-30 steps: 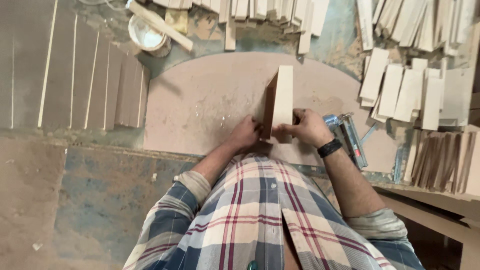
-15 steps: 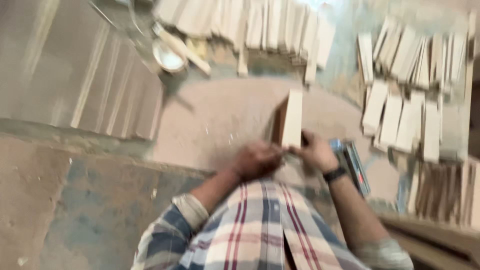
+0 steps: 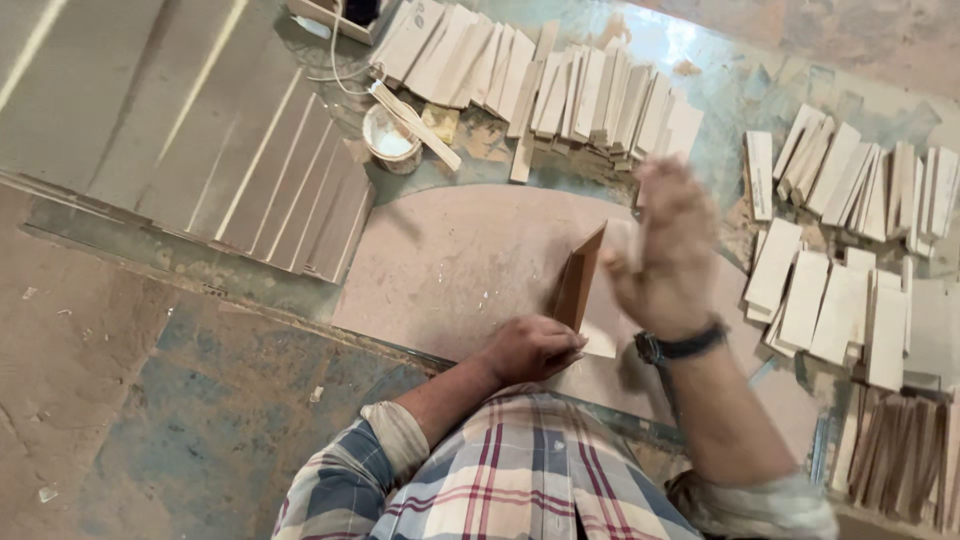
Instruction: The person assembles small wooden boxes by applying glue to the edges of thin wooden pieces and joining them together. They use a pneumatic nail gun to fasten the pieces and repeatedly check alignment. The person handles multiple wooden pieces and a glue container throughout the process.
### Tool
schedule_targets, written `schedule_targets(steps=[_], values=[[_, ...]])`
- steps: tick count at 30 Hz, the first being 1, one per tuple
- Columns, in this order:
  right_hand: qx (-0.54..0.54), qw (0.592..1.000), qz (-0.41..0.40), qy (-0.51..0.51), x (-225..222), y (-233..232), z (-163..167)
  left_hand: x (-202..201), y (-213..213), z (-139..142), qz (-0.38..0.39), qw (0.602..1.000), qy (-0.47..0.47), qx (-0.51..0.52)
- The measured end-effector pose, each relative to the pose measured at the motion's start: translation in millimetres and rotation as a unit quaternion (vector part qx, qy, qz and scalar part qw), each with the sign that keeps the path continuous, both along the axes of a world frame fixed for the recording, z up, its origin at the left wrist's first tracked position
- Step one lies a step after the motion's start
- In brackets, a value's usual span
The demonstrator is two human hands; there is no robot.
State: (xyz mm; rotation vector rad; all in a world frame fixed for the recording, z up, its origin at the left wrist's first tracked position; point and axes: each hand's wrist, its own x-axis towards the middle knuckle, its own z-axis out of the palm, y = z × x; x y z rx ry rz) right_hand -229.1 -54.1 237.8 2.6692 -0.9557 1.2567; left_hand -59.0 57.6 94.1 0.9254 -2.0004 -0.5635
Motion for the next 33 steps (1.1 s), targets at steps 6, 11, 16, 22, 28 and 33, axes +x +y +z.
schedule_targets(steps=[6,11,16,22,28,33], values=[[0.159,0.976,0.038,0.145,45,7,-68,5,4,-39,0.014,0.998,0.040,0.044],[0.127,0.981,0.115,0.086,40,4,-75,14,-1,-62,0.025,0.997,0.065,-0.013],[0.185,0.952,0.027,0.243,38,-6,-110,9,-2,-63,-0.006,0.997,0.081,-0.009],[0.268,0.962,0.042,0.025,5,15,-122,13,2,-48,0.066,0.997,-0.039,-0.010],[0.273,0.957,-0.030,-0.091,-44,83,-124,12,-10,-36,0.003,1.000,0.009,-0.007],[0.224,0.974,-0.047,-0.005,-76,106,-135,3,-16,-35,-0.024,0.999,-0.035,-0.022]])
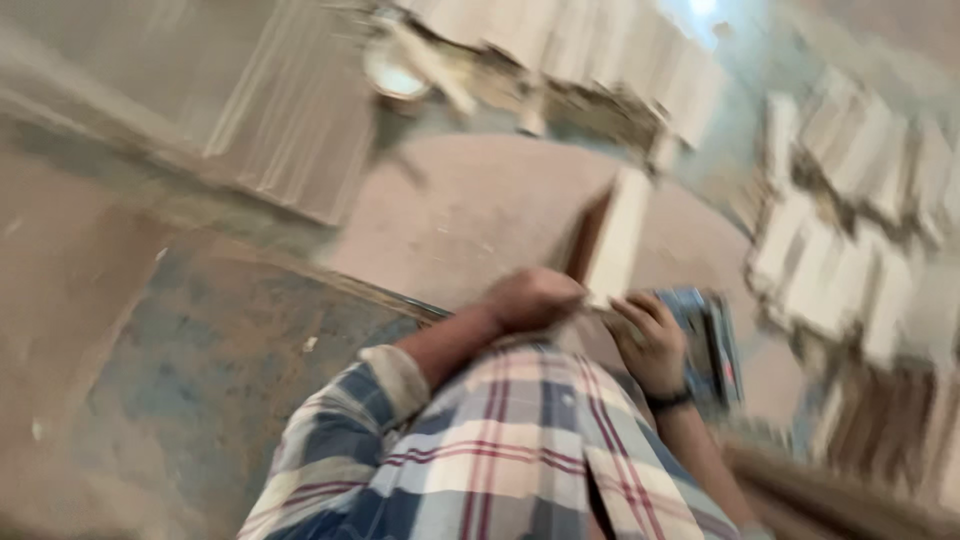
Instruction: The person assembles small wooden boxes by applying glue to the edges of thin wooden pieces and joining them together. They use a pneumatic nail gun to fasten the pieces and repeatedly check alignment. The person handles multiple wooden pieces and a glue container throughout the process.
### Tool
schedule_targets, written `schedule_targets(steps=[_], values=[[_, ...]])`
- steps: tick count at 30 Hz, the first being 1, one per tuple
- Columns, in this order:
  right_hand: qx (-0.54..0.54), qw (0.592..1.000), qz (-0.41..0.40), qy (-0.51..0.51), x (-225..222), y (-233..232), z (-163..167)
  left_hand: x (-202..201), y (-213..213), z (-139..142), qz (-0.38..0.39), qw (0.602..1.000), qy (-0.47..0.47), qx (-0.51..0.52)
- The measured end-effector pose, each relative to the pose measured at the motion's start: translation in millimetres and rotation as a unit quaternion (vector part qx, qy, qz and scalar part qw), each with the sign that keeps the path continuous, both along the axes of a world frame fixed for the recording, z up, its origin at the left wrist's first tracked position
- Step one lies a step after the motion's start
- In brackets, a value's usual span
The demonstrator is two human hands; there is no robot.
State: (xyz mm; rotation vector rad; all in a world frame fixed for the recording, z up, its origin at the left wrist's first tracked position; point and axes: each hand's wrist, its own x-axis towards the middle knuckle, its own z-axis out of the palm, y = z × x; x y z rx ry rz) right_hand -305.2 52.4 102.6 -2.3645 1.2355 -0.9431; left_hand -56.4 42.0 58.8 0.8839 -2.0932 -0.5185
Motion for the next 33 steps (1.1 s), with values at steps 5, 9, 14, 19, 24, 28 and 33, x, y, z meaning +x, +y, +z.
schedule_targets(steps=[5,9,14,19,24,28,33], values=[[0.001,0.999,-0.004,-0.043,-2,2,-3,-4,-1,14,-0.004,0.999,0.045,-0.019],[0.030,0.998,0.018,-0.056,3,1,10,0,4,21,0.010,1.000,0.025,0.011],[-0.023,0.998,0.063,-0.004,4,-1,23,3,6,20,0.002,1.000,0.017,-0.002],[-0.103,0.990,0.092,0.040,5,-4,21,4,5,22,-0.008,0.999,0.032,-0.026],[-0.127,0.985,0.108,0.049,1,-6,16,3,5,21,-0.010,0.999,0.040,0.012],[-0.067,0.994,0.089,0.017,1,-4,13,2,5,18,0.003,0.999,0.038,0.030],[-0.025,0.998,0.050,-0.017,3,1,9,2,6,21,0.006,0.999,0.027,0.038]])
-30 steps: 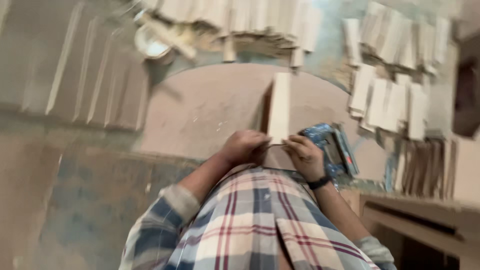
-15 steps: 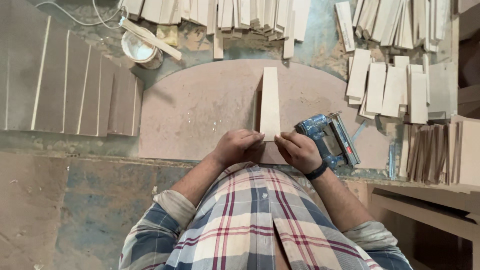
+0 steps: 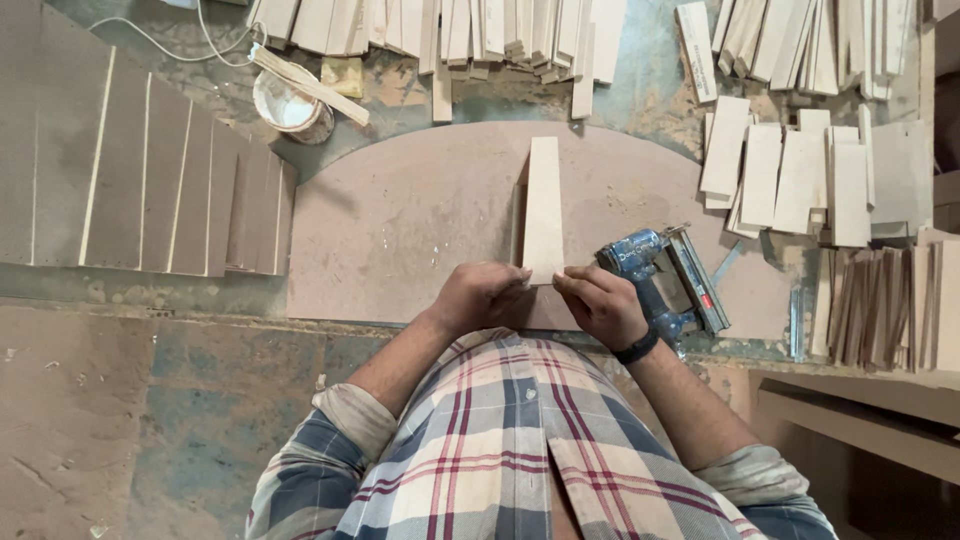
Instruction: The person assembles small wooden boxes by applying glue to the edges of thin wooden pieces and joining them together. They use a pneumatic nail gun to fasten the pieces and repeatedly check alignment. The person handles multiple wooden pieces and a glue container throughout the process.
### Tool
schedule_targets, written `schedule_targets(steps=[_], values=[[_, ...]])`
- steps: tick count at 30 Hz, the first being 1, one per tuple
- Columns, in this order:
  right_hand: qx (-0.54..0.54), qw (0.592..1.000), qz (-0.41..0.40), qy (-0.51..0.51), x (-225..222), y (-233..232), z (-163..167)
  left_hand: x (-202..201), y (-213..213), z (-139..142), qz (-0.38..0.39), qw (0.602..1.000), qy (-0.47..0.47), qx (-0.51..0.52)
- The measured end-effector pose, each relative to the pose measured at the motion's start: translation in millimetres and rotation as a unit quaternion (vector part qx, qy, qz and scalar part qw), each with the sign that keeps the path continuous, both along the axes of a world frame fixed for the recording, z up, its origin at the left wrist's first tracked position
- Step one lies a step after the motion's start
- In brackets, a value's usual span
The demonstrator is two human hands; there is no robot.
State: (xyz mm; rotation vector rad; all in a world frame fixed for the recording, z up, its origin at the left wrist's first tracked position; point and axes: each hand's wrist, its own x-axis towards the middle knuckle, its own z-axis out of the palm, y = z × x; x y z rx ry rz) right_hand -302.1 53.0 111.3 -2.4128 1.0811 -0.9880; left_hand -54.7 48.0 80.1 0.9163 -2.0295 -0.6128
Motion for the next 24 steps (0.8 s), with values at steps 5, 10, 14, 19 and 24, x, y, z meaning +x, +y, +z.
schedule_targets(steps=[5,10,14,19,24], values=[[0.012,1.000,0.015,0.014,-4,1,0,3,2,13,0.010,0.998,-0.032,-0.048],[0.069,0.997,0.030,0.003,-8,-5,6,0,1,22,0.031,0.987,-0.079,-0.136],[0.193,0.980,-0.006,-0.044,-15,-16,24,1,-1,23,0.018,0.987,-0.101,-0.124],[0.008,0.994,-0.001,0.107,-7,-28,44,3,-2,18,0.007,0.987,-0.107,-0.122],[0.016,0.980,0.069,0.186,13,-37,31,1,-4,17,0.010,0.983,-0.110,-0.147]])
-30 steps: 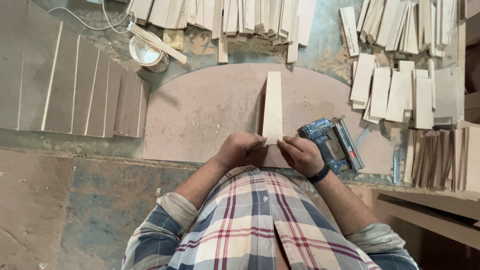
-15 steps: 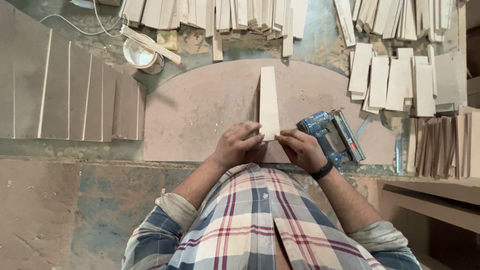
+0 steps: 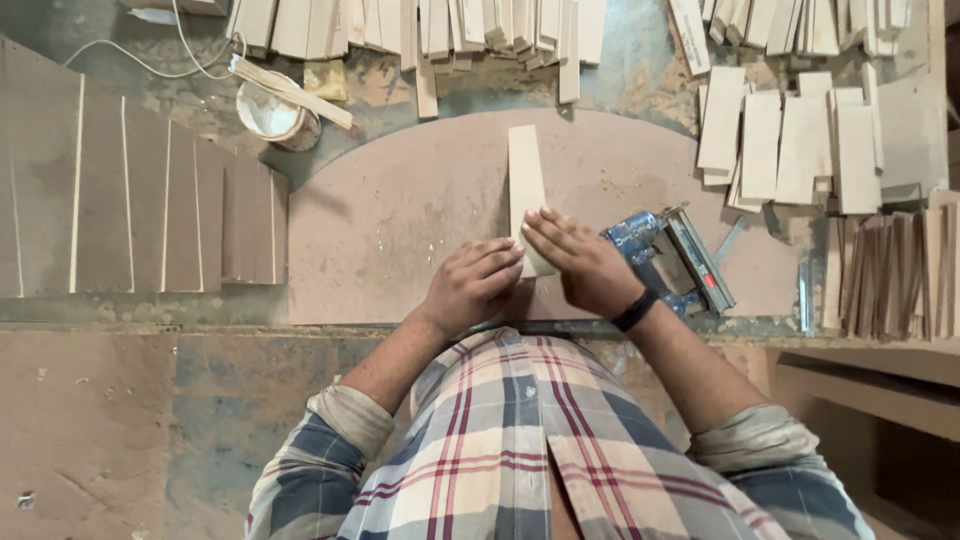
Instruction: The person assembles small wooden boxes by applying glue to the edges of thin wooden pieces and joining them together. They use a pneumatic nail gun to fasten the pieces and repeatedly check alignment. The person handles multiple wooden pieces and a glue container throughout the process.
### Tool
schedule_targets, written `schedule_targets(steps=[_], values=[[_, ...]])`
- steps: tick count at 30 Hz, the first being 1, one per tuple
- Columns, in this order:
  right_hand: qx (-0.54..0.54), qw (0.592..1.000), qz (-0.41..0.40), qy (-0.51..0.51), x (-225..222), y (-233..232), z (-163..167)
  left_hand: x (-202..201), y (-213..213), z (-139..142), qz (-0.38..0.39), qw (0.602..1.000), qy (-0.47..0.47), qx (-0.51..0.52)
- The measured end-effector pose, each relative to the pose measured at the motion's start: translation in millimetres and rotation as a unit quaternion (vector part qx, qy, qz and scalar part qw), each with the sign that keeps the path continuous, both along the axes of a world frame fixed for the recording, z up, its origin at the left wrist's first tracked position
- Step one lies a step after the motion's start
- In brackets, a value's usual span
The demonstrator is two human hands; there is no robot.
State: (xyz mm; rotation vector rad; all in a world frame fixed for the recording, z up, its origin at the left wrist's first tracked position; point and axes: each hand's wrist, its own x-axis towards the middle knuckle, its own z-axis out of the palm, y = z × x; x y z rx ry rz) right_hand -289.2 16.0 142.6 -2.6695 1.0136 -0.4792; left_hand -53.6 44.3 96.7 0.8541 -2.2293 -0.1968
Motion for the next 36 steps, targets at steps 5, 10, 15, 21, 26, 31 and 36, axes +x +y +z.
schedule_targets(steps=[5,10,15,21,26,31,36], values=[[0.049,0.998,-0.008,-0.026,-24,-5,-40,1,1,4,0.000,1.000,-0.005,0.007],[0.081,0.923,-0.325,-0.190,-69,33,-102,3,0,8,-0.012,0.999,-0.004,0.041],[-0.032,0.901,-0.430,-0.045,-107,83,-150,-5,6,8,0.028,0.994,0.073,0.077],[0.044,0.906,-0.419,-0.042,-115,69,-154,-15,13,-7,0.032,0.951,0.153,0.267],[0.230,0.851,-0.467,0.065,-114,30,-132,-6,10,-25,-0.010,0.969,0.146,0.198],[0.298,0.845,-0.442,-0.045,-131,58,-115,0,8,-28,-0.020,0.964,0.146,0.221],[0.429,0.748,-0.475,-0.176,-121,87,-120,3,-3,-25,-0.044,0.964,0.147,0.215]])
